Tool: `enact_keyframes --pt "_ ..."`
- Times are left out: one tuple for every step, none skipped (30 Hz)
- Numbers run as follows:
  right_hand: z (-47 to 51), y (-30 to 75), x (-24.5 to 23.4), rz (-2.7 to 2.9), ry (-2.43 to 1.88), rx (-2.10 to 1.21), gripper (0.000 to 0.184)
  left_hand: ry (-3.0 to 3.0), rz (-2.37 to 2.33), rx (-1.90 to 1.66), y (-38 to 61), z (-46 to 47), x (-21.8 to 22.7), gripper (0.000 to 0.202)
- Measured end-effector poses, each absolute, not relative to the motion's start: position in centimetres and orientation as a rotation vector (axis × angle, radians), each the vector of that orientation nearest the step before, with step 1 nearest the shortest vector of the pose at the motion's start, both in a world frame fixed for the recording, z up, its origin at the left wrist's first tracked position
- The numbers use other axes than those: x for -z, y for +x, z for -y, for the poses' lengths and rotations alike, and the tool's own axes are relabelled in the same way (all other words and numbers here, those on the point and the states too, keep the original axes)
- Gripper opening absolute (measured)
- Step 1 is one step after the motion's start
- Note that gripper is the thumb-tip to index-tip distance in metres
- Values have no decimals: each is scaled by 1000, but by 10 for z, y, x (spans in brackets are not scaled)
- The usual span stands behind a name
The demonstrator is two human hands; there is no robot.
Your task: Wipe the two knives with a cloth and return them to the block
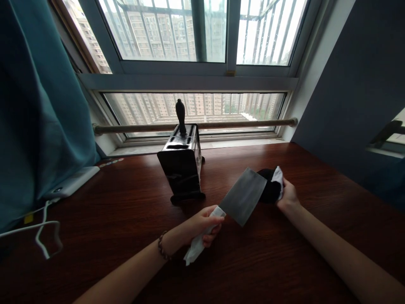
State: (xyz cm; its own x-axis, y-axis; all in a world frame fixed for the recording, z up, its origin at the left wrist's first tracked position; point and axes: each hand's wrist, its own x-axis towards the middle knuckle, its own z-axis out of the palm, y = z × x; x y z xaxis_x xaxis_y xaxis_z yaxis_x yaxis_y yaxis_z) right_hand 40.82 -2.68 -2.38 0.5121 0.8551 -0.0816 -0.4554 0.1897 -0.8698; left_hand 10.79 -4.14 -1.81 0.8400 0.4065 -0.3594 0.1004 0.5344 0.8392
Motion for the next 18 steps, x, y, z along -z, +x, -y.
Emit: enact_keyframes --pt "25 415 23 449 -1032 -804 25 1007 -571 -196 108 41 20 25" --pt "24 420 20 423 -1046 -653 21 1010 -578 -196 108 42 22 24" --pt "25 423 17 426 -1057 -527 19 1010 -585 -193 108 42 24 23" --pt "28 423 14 484 -1064 -439 18 1009 -592 -190 108 42 25 23" --pt "32 420 10 568 -1076 -417 20 1011 -599 -185 108 42 25 23" --pt "38 414 7 710 -1111 -426 24 1014 -604 -180 108 42 26 23" --pt "46 406 5 876 -1156 -478 29 1015 -608 -174 108 42 26 23" --pt "53 396 5 1042 -1199 -544 31 1016 -611 -170 108 43 25 23" --pt "61 384 5 1218 -1241 -602 32 1016 -614 -166 108 43 24 23" --pt "68 373 6 1391 -1266 -622 34 1016 -619 -163 109 43 23 22" --pt "75 362 7 1580 -1254 -637 35 1018 -627 -160 109 43 22 22" --pt "81 352 9 1699 -1211 -661 32 1023 -637 -156 109 44 21 23" --pt "86 344 10 1849 -1144 -666 29 1035 -651 -154 110 44 19 23" --pt "90 337 11 2007 -1066 -651 29 1052 -667 -153 111 45 18 23" --pt "94 332 11 2140 -996 -635 31 1074 -680 -156 111 46 16 23" --pt "96 329 11 2263 -940 -608 36 1099 -690 -161 112 47 14 24" --pt "98 327 11 2354 -908 -582 40 1123 -697 -167 112 48 12 25" --pt "99 326 11 2407 -897 -566 42 1144 -702 -169 113 49 10 26"
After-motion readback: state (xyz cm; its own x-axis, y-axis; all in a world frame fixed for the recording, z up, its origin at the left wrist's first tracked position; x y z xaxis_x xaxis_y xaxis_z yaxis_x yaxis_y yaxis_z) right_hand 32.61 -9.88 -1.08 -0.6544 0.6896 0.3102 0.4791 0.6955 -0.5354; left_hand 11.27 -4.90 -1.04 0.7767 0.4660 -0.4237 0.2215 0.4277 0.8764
